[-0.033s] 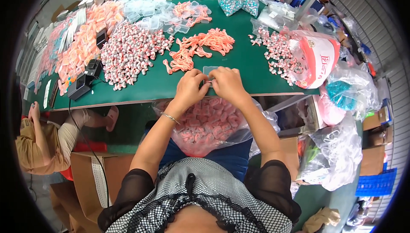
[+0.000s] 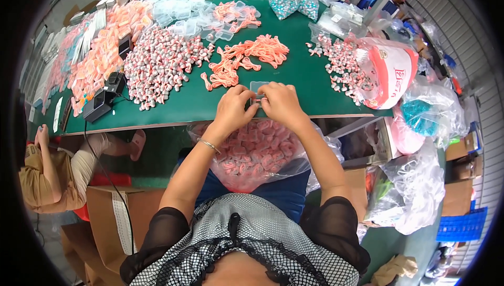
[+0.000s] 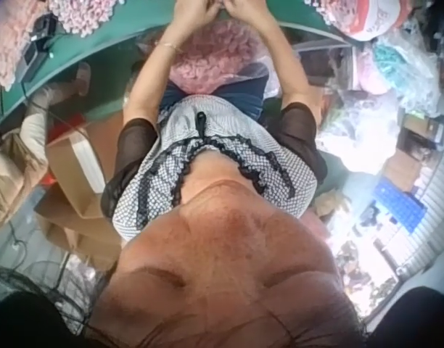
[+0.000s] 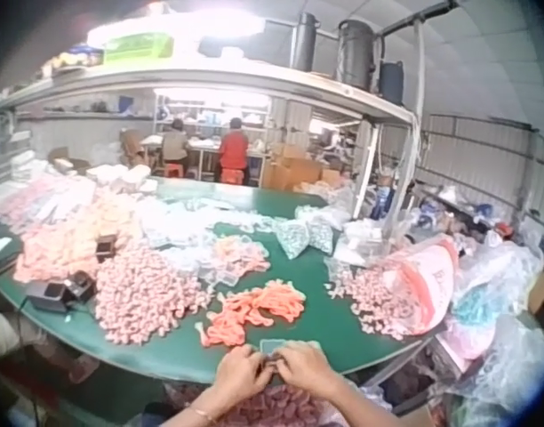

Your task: Placing small pink plastic components into small clear plastic boxes at a factory workstation.

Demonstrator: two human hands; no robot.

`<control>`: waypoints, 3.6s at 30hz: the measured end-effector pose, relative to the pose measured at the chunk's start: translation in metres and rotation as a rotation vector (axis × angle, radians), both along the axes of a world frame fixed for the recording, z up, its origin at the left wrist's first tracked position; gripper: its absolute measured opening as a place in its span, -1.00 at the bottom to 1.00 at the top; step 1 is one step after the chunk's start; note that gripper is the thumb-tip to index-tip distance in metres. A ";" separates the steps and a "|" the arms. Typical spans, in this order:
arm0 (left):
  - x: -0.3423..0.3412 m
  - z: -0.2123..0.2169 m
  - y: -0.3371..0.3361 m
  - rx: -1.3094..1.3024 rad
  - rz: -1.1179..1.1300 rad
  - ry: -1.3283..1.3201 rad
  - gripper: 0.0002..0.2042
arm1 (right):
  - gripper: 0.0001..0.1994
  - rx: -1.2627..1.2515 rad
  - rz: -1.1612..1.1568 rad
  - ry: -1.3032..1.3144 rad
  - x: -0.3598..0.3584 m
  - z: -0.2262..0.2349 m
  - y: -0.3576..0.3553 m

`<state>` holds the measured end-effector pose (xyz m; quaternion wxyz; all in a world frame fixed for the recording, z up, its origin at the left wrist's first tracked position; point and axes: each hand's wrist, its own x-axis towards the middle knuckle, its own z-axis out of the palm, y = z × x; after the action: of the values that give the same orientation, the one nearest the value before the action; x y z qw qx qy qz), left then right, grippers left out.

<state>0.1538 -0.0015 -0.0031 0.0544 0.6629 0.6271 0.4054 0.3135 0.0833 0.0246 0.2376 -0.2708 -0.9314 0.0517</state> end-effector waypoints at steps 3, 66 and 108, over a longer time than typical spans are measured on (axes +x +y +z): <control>-0.006 0.000 -0.006 0.009 -0.002 0.024 -0.67 | -0.86 -0.164 0.030 -0.005 -0.003 0.010 0.004; -0.013 -0.001 -0.012 -0.068 0.025 -0.130 -0.70 | -0.82 -0.046 0.083 0.440 0.009 -0.028 -0.018; -0.016 -0.010 -0.013 0.248 -0.084 0.154 -0.77 | -0.73 -0.011 0.185 0.433 0.012 -0.037 -0.022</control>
<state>0.1382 -0.0150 -0.0130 -0.0591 0.7195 0.5462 0.4248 0.3253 0.0616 -0.0125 0.4247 -0.1681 -0.8792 0.1352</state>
